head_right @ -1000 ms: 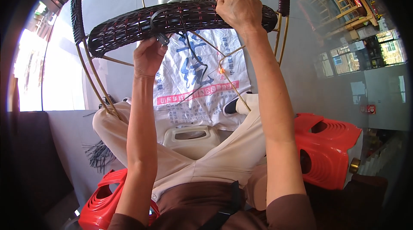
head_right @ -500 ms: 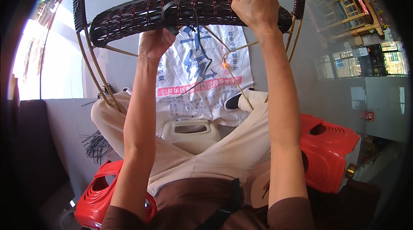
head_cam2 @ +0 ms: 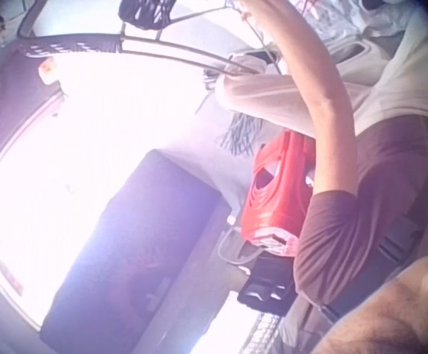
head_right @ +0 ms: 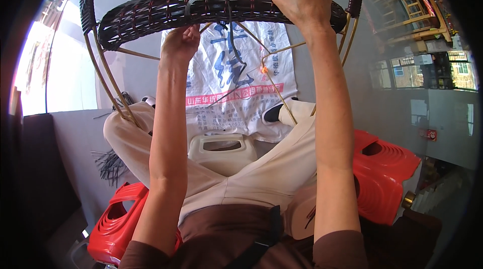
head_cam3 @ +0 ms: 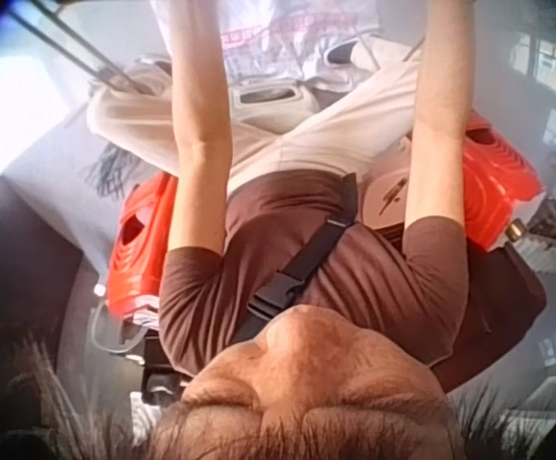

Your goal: The person weaves a black strap through the backrest of a chair with a gold frame and secures it using pliers.

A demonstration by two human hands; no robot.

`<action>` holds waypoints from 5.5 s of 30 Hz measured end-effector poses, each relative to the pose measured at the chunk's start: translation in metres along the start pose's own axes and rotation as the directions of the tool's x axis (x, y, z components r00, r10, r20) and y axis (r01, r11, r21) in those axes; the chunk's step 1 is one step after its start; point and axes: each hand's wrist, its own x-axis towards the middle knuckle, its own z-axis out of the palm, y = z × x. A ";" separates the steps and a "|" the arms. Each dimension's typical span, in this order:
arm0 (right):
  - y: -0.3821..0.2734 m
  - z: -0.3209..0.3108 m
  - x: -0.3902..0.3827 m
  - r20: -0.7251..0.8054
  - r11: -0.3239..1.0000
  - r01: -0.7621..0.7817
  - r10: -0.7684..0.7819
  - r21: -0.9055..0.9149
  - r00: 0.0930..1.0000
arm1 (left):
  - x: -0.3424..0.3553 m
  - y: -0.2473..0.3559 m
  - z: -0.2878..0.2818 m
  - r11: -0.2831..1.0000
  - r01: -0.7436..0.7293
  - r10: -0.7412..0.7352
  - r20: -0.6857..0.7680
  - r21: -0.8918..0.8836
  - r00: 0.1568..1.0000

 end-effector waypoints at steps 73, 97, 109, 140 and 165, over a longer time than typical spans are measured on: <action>-0.017 -0.028 -0.031 -0.104 0.992 -0.044 0.057 0.121 0.993 | -0.078 -0.010 0.031 0.706 -0.408 0.213 0.376 0.579 0.902; 0.046 -0.193 -0.474 0.315 -0.005 -1.000 0.949 0.023 0.003 | -0.002 0.048 -0.010 0.675 -0.415 0.001 0.561 0.610 0.828; 0.067 -0.165 -0.669 0.090 0.294 -0.923 0.956 -0.250 0.280 | -0.031 0.007 0.022 0.766 -0.437 0.217 0.449 0.472 0.867; -0.103 0.057 -0.069 -0.237 0.740 0.666 -0.634 0.093 0.737 | -0.031 0.008 0.018 0.685 -0.498 0.241 0.480 0.532 0.844; -0.143 0.052 -0.100 0.507 -0.205 -0.464 0.350 0.862 0.787 | -0.038 0.007 0.021 0.665 -0.514 0.255 0.482 0.541 0.838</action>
